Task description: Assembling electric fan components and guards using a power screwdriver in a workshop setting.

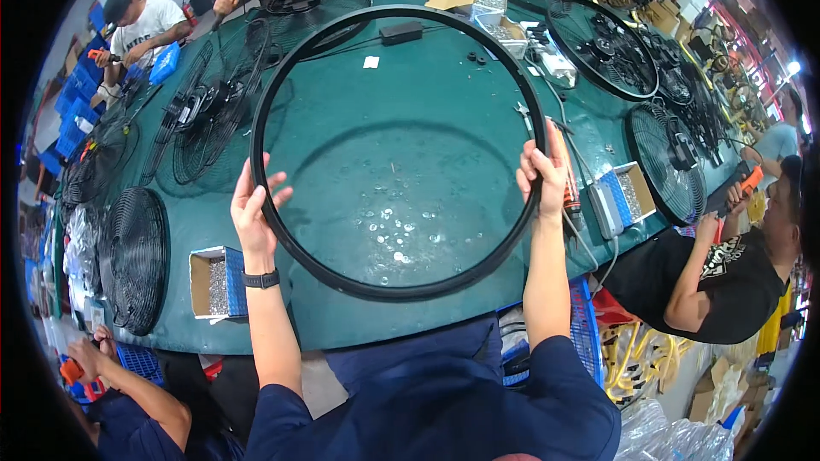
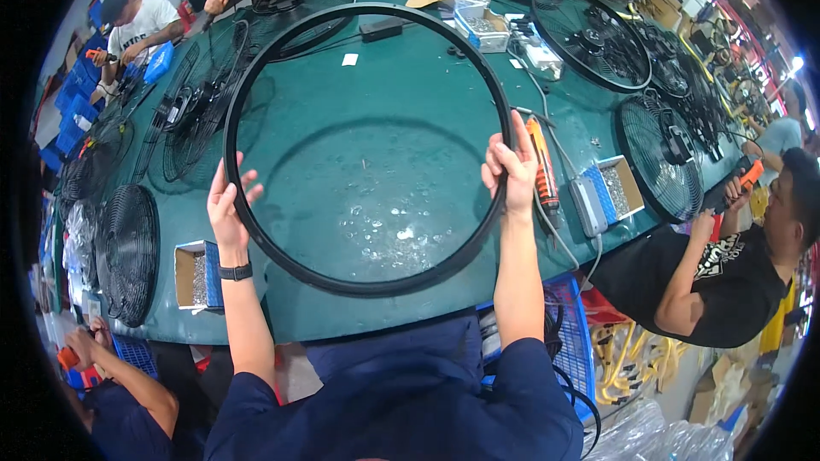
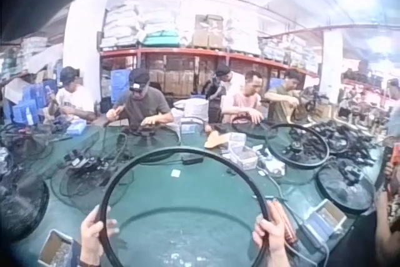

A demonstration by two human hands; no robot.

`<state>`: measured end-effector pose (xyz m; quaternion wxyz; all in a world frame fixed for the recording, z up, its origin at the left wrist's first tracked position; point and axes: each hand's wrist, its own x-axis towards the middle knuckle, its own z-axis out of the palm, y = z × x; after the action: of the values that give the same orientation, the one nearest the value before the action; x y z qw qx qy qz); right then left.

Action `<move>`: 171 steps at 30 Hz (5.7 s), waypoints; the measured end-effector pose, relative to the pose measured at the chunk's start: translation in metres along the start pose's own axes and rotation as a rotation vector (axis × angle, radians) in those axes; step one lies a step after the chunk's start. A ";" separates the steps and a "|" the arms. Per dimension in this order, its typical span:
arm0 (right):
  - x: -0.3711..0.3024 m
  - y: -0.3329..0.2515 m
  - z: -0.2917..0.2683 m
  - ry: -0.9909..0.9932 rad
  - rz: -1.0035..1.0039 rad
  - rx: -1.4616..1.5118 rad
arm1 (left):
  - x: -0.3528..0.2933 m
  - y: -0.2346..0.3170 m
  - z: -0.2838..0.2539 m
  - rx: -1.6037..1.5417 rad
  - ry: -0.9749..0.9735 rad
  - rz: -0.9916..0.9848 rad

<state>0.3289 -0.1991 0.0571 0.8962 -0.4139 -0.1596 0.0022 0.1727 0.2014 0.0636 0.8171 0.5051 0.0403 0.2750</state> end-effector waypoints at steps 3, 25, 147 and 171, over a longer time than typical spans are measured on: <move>0.000 0.017 0.003 0.023 -0.039 0.084 | -0.009 -0.015 0.006 0.144 -0.019 -0.104; 0.006 -0.001 -0.032 0.041 0.030 -0.139 | -0.019 -0.004 0.004 -0.111 0.056 -0.031; 0.017 -0.031 -0.006 -0.021 -0.548 -0.664 | -0.004 0.026 0.002 0.209 -0.020 0.412; 0.006 -0.042 0.004 0.153 -0.419 -0.705 | -0.021 0.055 0.015 -0.259 -0.499 0.472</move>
<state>0.3279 -0.2231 0.0929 0.6898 -0.6531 -0.1643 -0.2656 0.1377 0.1977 0.1127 0.7729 0.4445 -0.3129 0.3274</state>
